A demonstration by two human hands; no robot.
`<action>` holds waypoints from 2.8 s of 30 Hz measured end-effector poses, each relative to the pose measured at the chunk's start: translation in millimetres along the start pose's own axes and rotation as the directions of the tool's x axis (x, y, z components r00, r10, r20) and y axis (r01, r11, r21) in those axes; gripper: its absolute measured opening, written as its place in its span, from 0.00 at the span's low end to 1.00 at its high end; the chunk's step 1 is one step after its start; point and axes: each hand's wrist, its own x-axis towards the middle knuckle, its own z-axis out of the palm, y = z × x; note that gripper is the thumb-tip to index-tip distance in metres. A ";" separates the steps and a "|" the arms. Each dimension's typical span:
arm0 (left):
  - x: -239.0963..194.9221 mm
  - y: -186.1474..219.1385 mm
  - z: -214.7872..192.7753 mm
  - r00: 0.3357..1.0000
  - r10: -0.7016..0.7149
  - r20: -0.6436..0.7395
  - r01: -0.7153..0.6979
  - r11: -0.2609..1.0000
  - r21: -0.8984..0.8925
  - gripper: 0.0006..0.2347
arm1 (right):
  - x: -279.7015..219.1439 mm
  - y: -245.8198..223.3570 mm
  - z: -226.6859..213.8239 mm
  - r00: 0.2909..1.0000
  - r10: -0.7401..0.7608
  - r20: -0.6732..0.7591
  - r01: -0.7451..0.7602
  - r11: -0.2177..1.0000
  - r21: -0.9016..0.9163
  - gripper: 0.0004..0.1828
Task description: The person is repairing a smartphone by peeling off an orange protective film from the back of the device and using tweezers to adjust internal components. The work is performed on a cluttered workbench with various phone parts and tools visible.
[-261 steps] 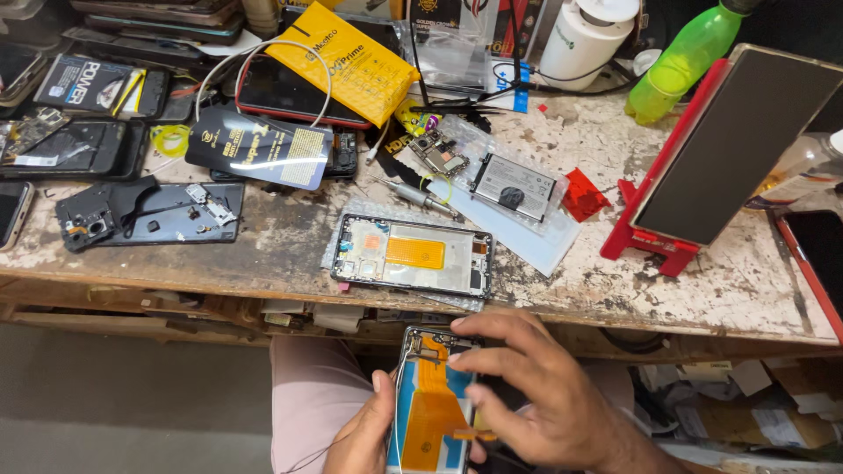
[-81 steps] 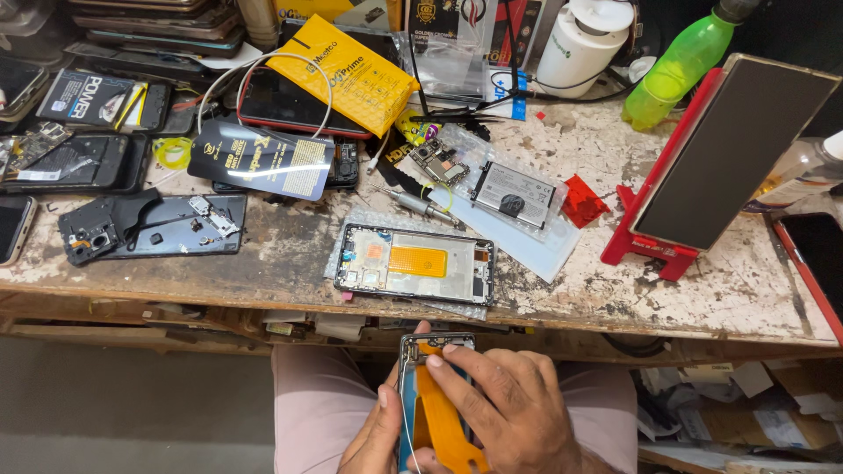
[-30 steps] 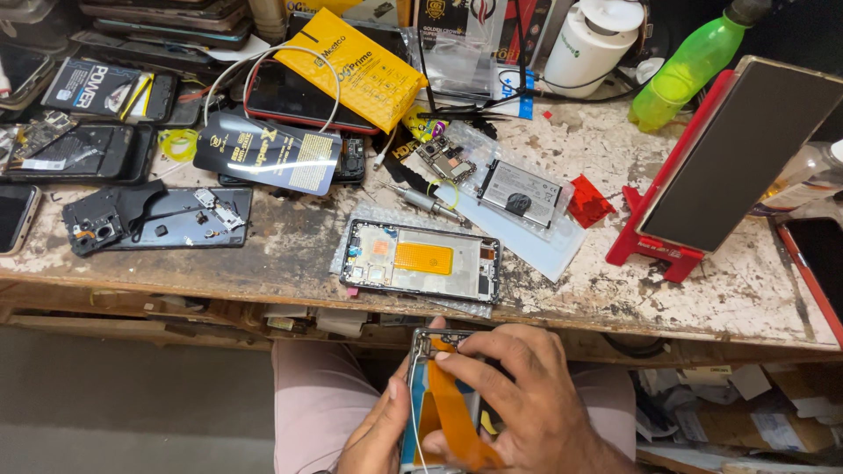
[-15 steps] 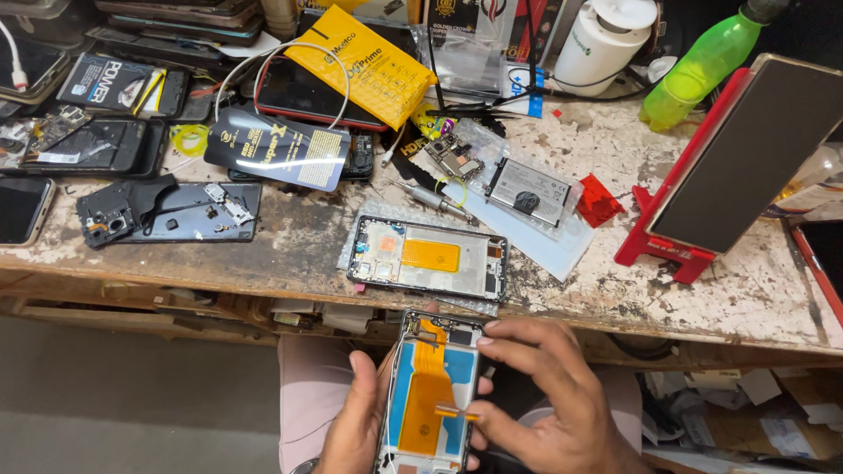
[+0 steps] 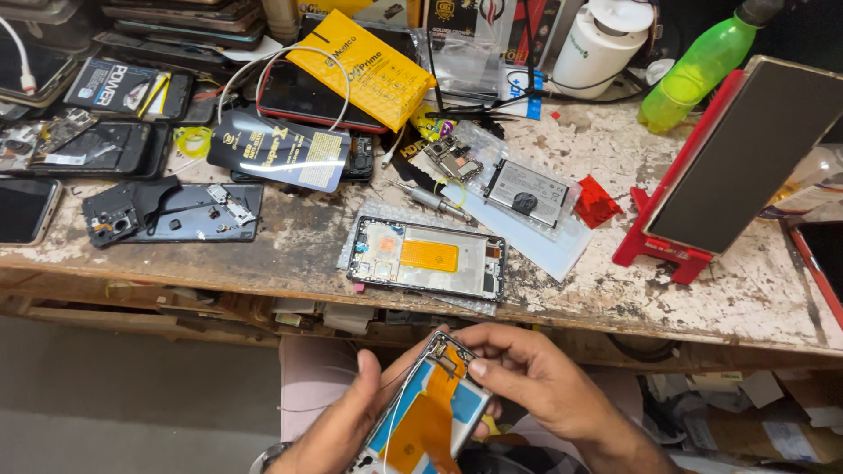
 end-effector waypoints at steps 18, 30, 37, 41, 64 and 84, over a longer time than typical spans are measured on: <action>26.7 -49.3 18.8 0.620 0.595 -0.512 -0.726 0.682 -0.086 0.58 | 4.7 65.7 31.8 0.979 -0.206 -0.003 0.168 0.790 0.590 0.37; 25.9 0.1 34.8 0.662 0.560 -0.497 -0.705 0.691 -0.160 0.53 | -12.0 42.0 -3.6 0.935 -0.351 -0.050 0.354 0.930 0.096 0.30; 25.3 -13.5 30.3 0.811 0.503 -0.299 -0.576 0.774 -0.263 0.49 | -29.2 -25.9 31.2 0.686 -0.725 0.069 0.536 0.437 -0.722 0.10; 22.8 -23.2 30.2 0.845 0.390 -0.365 -0.485 0.847 -0.217 0.50 | -13.5 -49.6 48.7 0.763 -0.619 0.185 0.534 0.443 -0.720 0.11; 13.9 -47.8 -0.4 0.788 0.475 -0.392 -0.601 0.733 -0.320 0.49 | 11.1 -34.9 25.8 0.724 -0.689 0.045 0.437 0.407 -0.802 0.14; 14.1 -16.1 -13.0 0.719 0.366 -0.591 -0.604 0.749 -0.271 0.49 | 61.0 -81.5 2.9 0.854 -0.518 0.040 0.108 0.101 -0.989 0.46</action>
